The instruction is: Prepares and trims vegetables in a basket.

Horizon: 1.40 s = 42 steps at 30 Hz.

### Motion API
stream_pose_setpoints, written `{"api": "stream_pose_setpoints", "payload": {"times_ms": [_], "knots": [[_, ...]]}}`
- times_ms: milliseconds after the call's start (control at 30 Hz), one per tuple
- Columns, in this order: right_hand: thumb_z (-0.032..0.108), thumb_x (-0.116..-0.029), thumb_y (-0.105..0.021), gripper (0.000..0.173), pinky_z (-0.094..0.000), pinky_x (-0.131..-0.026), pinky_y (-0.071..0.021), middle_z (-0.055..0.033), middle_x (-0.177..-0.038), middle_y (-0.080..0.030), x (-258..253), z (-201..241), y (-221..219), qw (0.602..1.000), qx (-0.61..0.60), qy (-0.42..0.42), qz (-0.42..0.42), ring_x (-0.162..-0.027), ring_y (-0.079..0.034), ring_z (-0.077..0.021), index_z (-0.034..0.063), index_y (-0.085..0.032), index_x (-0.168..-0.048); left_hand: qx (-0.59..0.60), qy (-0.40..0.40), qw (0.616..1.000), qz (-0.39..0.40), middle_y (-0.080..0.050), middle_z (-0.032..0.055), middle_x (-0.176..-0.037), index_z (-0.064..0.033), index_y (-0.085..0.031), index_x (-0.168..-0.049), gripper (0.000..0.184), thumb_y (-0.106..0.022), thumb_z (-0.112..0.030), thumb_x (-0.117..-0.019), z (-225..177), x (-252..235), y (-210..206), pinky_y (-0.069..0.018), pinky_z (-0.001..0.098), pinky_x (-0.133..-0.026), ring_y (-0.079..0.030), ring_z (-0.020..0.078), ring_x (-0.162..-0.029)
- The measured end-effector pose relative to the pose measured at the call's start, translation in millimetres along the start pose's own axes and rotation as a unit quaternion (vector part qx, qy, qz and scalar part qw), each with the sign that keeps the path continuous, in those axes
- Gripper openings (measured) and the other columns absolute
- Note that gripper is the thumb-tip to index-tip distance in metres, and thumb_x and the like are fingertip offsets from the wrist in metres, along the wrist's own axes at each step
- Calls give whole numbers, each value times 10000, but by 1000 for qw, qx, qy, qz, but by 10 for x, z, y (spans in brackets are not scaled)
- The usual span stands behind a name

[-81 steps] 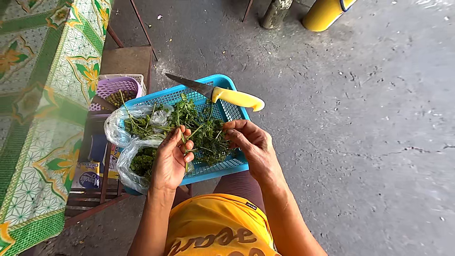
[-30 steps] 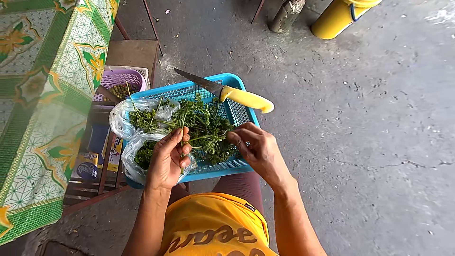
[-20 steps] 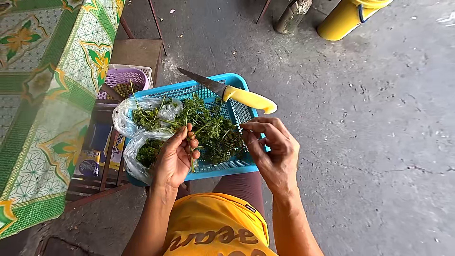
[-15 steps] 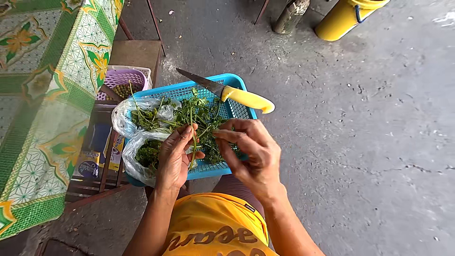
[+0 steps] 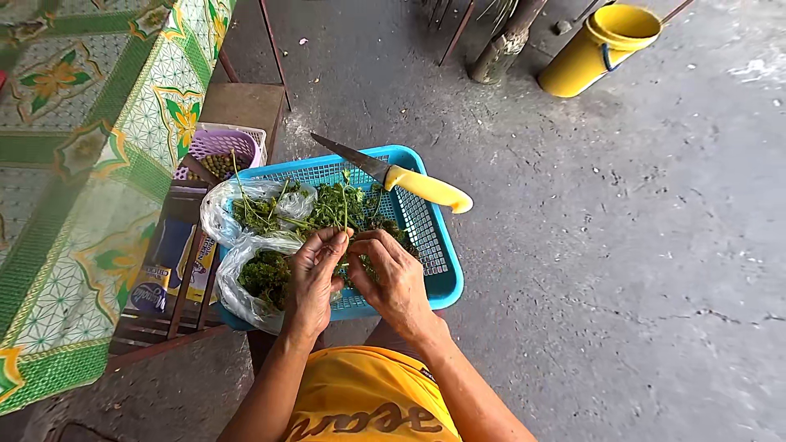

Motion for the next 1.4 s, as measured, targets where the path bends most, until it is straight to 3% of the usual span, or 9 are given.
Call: {"api": "stream_pose_setpoints", "payload": {"times_ms": [333,433,567,733,833,967,1067,1233,1400], "knots": [[153,-994,-587,194,-402,-598,-509,-145,-1074,-666,-157,-425,393,993,73,-85,-44,-764,-627,-235,13,-706,-1057,-1,-2,1000,-4,-644,13,-920,-109,-697,-1106,170,-537,-144,-1058,11,24,46,-367,141,-473,-517,25,-614],[195,-1006,-605,194,-370,-713,-564,-69,-1098,-688,-134,-413,481,995,24,-77,53,-895,-660,-180,75,-747,-1061,94,64,993,10,-640,28,-1019,-116,-678,-1119,208,-481,-170,-1083,-105,-56,127,-603,346,-753,-650,143,-843],[357,-1018,-610,333,-453,-756,-555,-69,-1144,-701,33,-414,336,986,64,-90,123,-1020,-663,-266,82,-749,-890,99,13,995,-21,-697,23,-1079,-117,-710,-1152,185,-557,-155,-1053,-227,-125,159,-581,393,-904,-683,150,-935],[187,-986,-594,262,-317,-769,-559,-60,-1194,-675,108,-327,259,981,-79,-149,100,-937,-658,-124,98,-691,-1212,99,-11,995,-26,-698,29,-1037,-119,-720,-1145,181,-572,-139,-1043,-252,-106,190,-604,334,-837,-692,131,-880],[226,-1040,-534,255,-222,-750,-544,-18,-1036,-715,118,-302,253,971,-136,-180,84,-864,-661,-37,92,-716,-1159,116,1,993,-31,-701,49,-1005,-104,-707,-1142,179,-555,-130,-1051,-248,-89,180,-619,340,-815,-707,145,-852],[171,-1008,-566,217,-427,-694,-525,-83,-1005,-708,-132,-362,364,991,56,-119,-6,-900,-659,-250,70,-743,-1086,138,-7,989,-48,-731,95,-1010,-65,-702,-1114,156,-570,-64,-1031,-253,-73,167,-638,384,-808,-742,197,-855],[182,-1024,-548,235,-535,-776,-518,-156,-1129,-688,-531,-462,407,976,203,-70,-22,-1112,-613,-400,52,-714,-1128,137,-30,989,-55,-738,121,-1000,-46,-685,-1092,149,-560,-11,-1020,-267,-79,150,-645,415,-801,-755,232,-854],[325,-1026,-617,401,-630,-707,-462,-245,-1095,-640,-963,-901,186,949,285,-89,100,-1093,-586,-493,20,-618,-1286,203,0,978,-45,-727,143,-997,-39,-661,-1119,191,-480,-64,-1066,-378,-136,139,-644,410,-797,-751,246,-852],[47,-937,-669,171,-607,-746,-530,-268,-1100,-619,-1104,-995,63,942,255,-153,155,-1068,-616,-473,-31,-686,-1088,313,38,947,-60,-735,164,-971,-4,-625,-1135,196,-446,-53,-1074,-540,-208,116,-641,353,-784,-759,236,-839]]}}
Point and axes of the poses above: each hand's wrist, its own x-axis away from the middle knuckle, its own y-axis out of the back of the hand, z = x × y, the point moved 2 cm from there along -x, towards the middle knuckle
